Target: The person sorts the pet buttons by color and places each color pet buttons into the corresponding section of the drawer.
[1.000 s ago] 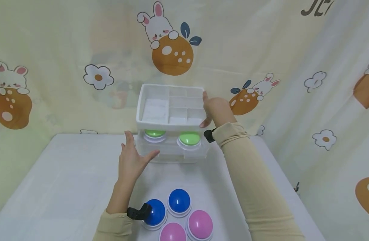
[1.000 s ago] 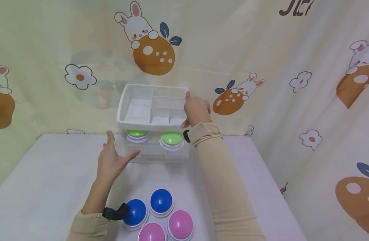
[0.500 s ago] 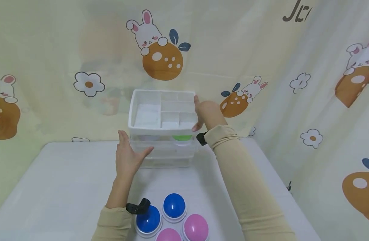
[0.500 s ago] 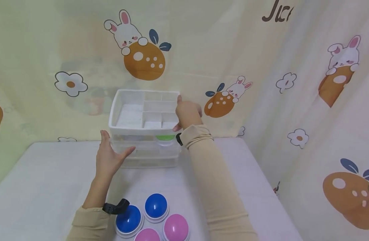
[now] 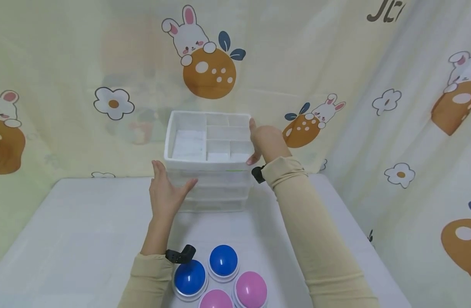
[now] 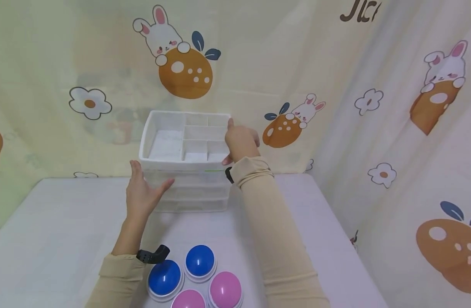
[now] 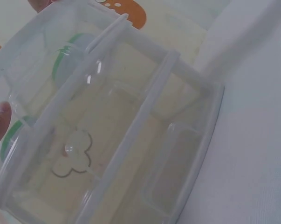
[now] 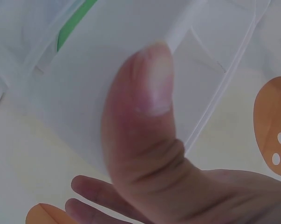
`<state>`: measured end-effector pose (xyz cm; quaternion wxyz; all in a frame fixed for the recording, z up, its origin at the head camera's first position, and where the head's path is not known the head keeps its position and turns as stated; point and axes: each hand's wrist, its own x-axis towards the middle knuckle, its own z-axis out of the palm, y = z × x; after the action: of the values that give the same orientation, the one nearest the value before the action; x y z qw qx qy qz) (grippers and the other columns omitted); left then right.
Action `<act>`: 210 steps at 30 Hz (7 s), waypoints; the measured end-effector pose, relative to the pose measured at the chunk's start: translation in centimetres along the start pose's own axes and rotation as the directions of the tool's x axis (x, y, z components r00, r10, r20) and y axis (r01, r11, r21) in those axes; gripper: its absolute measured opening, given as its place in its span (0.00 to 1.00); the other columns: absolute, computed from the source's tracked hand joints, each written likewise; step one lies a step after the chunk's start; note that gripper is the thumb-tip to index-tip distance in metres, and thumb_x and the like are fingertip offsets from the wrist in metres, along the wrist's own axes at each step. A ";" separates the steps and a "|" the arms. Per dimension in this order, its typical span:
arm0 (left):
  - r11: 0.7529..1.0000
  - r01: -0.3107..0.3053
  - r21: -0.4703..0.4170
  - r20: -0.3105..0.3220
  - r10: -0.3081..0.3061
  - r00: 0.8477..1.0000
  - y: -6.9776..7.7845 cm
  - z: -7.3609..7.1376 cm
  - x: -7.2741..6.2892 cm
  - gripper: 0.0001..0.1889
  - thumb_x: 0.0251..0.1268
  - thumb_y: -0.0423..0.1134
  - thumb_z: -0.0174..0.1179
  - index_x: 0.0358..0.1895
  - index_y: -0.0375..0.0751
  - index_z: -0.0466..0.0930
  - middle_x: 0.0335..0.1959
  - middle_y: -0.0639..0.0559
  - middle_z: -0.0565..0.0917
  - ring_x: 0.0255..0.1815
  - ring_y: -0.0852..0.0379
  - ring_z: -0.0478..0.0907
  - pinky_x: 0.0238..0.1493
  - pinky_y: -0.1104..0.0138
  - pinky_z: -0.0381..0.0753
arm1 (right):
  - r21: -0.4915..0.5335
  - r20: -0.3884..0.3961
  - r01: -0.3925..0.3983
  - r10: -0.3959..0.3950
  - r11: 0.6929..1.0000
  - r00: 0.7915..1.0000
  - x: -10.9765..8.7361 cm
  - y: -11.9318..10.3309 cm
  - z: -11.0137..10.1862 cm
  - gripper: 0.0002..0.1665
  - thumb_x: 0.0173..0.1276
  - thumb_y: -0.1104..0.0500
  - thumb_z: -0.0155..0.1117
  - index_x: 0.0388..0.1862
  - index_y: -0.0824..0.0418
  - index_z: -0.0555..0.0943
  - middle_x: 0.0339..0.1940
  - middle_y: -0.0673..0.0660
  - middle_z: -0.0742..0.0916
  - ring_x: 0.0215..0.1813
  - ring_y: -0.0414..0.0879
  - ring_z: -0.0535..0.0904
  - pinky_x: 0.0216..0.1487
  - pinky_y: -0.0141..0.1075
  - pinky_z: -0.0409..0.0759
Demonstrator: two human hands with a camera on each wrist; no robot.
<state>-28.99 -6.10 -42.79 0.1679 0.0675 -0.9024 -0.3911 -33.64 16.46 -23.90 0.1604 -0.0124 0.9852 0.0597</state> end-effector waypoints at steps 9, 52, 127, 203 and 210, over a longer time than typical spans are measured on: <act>1.000 -0.003 -0.021 -0.037 0.002 0.999 -0.2 0.4 -0.1 0.61 0.50 0.64 0.65 0.74 0.31 0.39 0.77 0.37 0.44 0.74 0.37 0.53 0.72 0.46 0.54 | -0.006 -0.007 0.007 -0.007 1.000 1.000 -0.2 -0.5 0.1 0.74 0.48 0.49 0.77 0.77 0.62 0.32 0.70 0.66 0.69 0.62 0.58 0.69 0.69 0.49 0.67; -0.694 0.332 -0.638 0.642 -0.242 0.728 4.6 4.4 -6.2 0.29 0.74 0.51 0.30 0.73 0.42 0.47 0.74 0.48 0.52 0.75 0.50 0.52 0.76 0.62 0.51 | -0.311 -0.063 0.076 -0.101 0.947 0.993 -0.6 -1.0 -0.3 0.69 0.53 0.39 0.71 0.74 0.74 0.41 0.77 0.69 0.52 0.67 0.62 0.68 0.57 0.52 0.78; 0.786 -0.615 -0.062 0.738 0.451 0.502 -7.0 -4.4 -14.9 0.34 0.55 0.57 0.65 0.67 0.72 0.64 0.76 0.53 0.54 0.74 0.48 0.58 0.64 0.55 0.72 | -0.318 -0.196 0.117 -0.186 0.941 0.963 -1.8 -1.0 0.2 0.65 0.53 0.42 0.72 0.71 0.79 0.49 0.53 0.72 0.81 0.50 0.60 0.78 0.47 0.47 0.82; 0.821 -0.559 0.120 0.190 0.533 0.824 0.8 -4.2 -5.2 0.30 0.50 0.42 0.72 0.61 0.52 0.76 0.67 0.41 0.69 0.66 0.39 0.68 0.60 0.49 0.75 | -0.280 -0.148 0.097 -0.143 0.955 0.979 -0.9 -1.0 0.2 0.66 0.53 0.44 0.74 0.73 0.77 0.44 0.60 0.70 0.77 0.56 0.60 0.76 0.49 0.47 0.82; 0.836 -0.521 0.171 0.305 0.458 0.835 1.3 -4.5 -5.0 0.28 0.53 0.47 0.70 0.61 0.55 0.77 0.68 0.40 0.69 0.65 0.37 0.70 0.60 0.47 0.73 | -0.250 -0.180 0.094 -0.141 0.964 0.973 -1.2 -0.6 0.2 0.66 0.53 0.46 0.75 0.73 0.77 0.45 0.59 0.71 0.78 0.57 0.61 0.76 0.52 0.48 0.81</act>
<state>-22.74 -6.99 -40.21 0.1377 -0.1972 -0.9444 -0.2242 -32.44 15.85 -23.83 0.0629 -0.0962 0.9792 0.1670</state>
